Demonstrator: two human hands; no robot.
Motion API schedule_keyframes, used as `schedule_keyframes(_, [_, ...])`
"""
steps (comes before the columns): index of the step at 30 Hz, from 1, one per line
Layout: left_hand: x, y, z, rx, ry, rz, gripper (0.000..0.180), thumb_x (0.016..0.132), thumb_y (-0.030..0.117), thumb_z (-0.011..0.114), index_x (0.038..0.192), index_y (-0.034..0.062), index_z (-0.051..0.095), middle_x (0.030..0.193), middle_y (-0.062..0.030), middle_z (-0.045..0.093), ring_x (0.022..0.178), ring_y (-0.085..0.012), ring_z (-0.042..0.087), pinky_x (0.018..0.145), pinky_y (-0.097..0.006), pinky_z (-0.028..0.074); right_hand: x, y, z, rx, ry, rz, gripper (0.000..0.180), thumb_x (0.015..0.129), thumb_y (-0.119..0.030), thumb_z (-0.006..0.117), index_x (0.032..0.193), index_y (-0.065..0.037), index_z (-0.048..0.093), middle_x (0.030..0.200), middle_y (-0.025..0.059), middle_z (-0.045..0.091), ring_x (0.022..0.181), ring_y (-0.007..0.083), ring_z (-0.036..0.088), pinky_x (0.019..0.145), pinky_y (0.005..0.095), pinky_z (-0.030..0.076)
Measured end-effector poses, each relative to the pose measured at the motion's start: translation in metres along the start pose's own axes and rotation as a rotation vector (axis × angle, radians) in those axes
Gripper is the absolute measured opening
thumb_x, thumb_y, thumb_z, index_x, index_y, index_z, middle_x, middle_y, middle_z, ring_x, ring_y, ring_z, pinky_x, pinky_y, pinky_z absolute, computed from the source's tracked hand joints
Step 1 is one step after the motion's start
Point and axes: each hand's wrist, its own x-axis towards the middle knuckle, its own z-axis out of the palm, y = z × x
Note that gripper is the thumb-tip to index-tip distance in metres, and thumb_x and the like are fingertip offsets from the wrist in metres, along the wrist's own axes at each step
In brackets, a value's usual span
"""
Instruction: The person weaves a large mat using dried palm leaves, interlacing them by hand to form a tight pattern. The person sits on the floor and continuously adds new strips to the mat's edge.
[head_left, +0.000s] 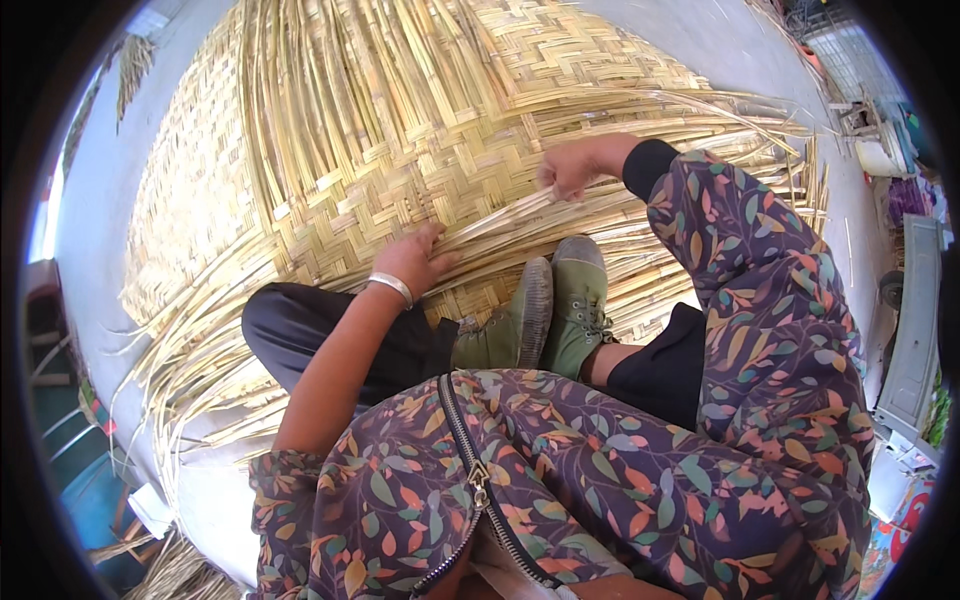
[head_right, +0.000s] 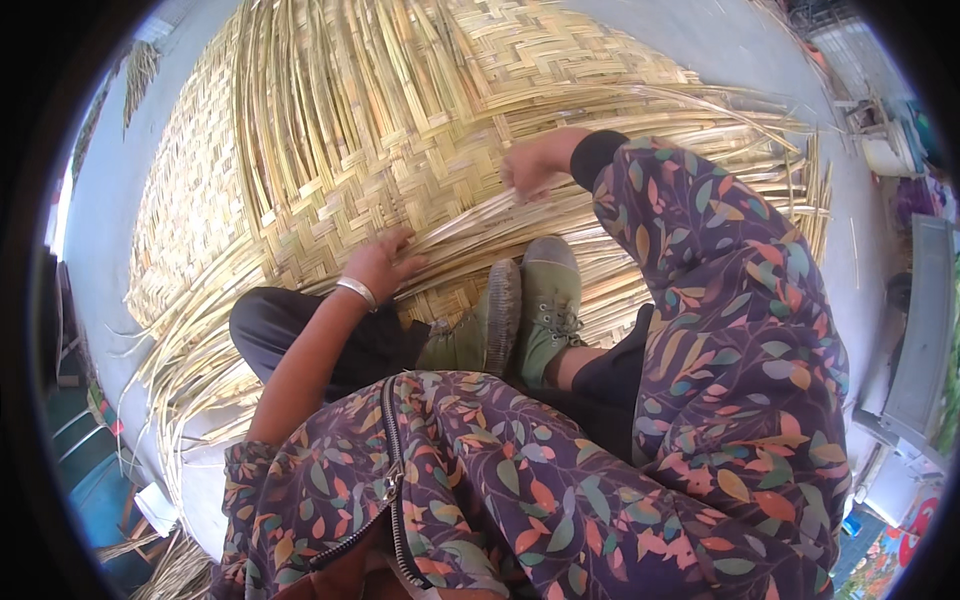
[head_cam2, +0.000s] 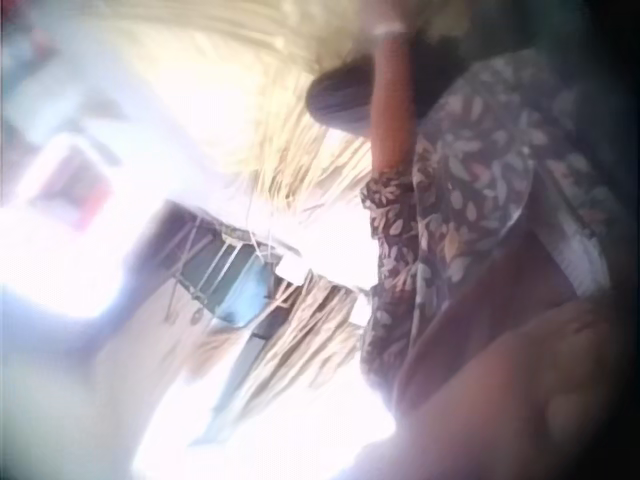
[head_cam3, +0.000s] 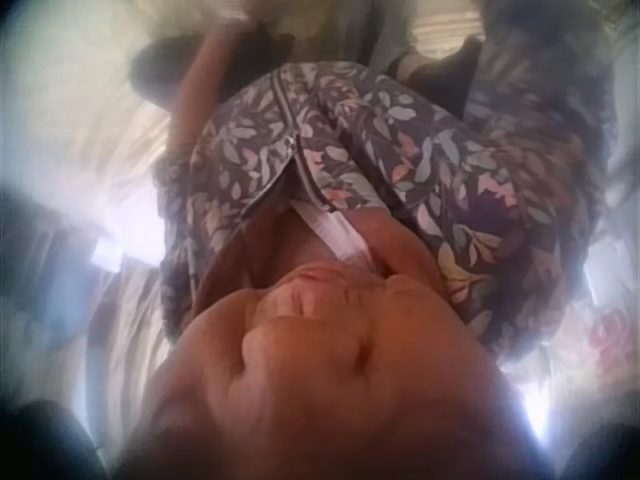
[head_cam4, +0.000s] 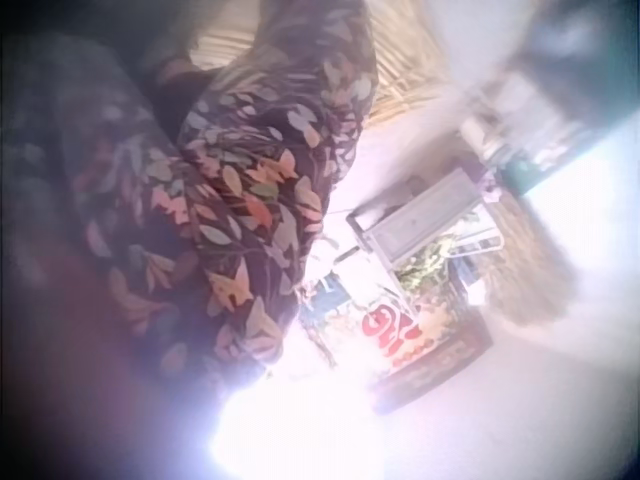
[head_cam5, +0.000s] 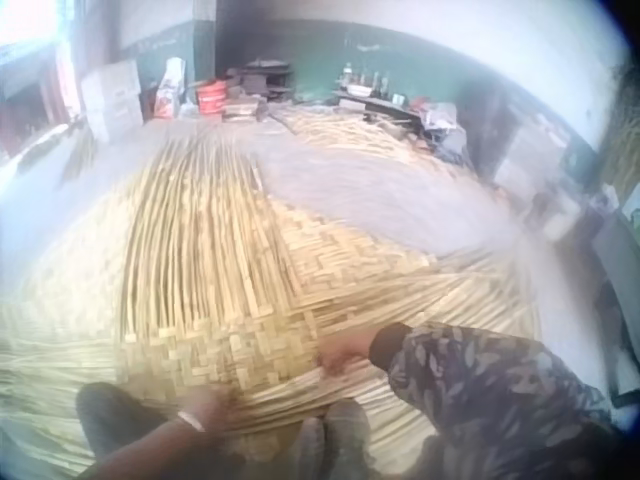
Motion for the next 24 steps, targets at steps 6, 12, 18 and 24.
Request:
schedule_keyframes(6, [0.007, 0.033, -0.004, 0.056, 0.406, 0.116, 0.06, 0.077, 0.035, 0.067, 0.127, 0.01, 0.044, 0.108, -0.0155, 0.06, 0.095, -0.0323, 0.06, 0.079, -0.041, 0.048, -0.034, -0.039, -0.045, 0.172, 0.206, -0.122, 0.018, 0.083, -0.021, 0.058, 0.086, -0.004, 0.062, 0.069, 0.0059, 0.063, 0.057, 0.0159, 0.058, 0.052, 0.03, 0.046])
schedule_keyframes(12, [0.047, 0.077, -0.063, -0.089, 0.675, 0.008, 0.03, 0.087, 0.025, 0.057, 0.111, 0.0074, 0.052, 0.08, -0.0176, 0.063, 0.068, -0.0369, 0.061, 0.06, -0.045, 0.049, -0.079, -0.118, -0.072, -0.511, 0.934, -0.275, 0.012, 0.083, -0.018, 0.054, 0.081, -0.006, 0.057, 0.071, 0.0073, 0.058, 0.07, 0.0205, 0.057, 0.067, 0.036, 0.046])
schedule_keyframes(18, [0.039, 0.041, -0.183, -0.728, 1.107, -0.048, 0.028, 0.093, 0.022, 0.046, 0.089, -0.0012, 0.063, 0.055, -0.0036, 0.053, 0.047, -0.0096, 0.049, 0.042, -0.025, 0.039, -0.071, -0.175, -0.064, -0.292, 1.338, -0.557, 0.012, 0.083, -0.013, 0.047, 0.083, -0.008, 0.058, 0.081, 0.0083, 0.059, 0.085, 0.0214, 0.057, 0.078, 0.0384, 0.047])
schedule_keyframes(24, [0.036, 0.052, -0.332, -1.193, 1.259, 0.301, 0.018, 0.087, 0.013, 0.051, 0.093, -0.0032, 0.054, 0.065, -0.0166, 0.061, 0.051, -0.0241, 0.059, 0.046, -0.033, 0.048, 0.016, -0.192, 0.001, 0.159, 1.075, -0.624, 0.051, 0.083, -0.036, 0.059, 0.12, -0.003, 0.052, 0.099, 0.0159, 0.063, 0.105, 0.031, 0.055, 0.088, 0.0397, 0.045])
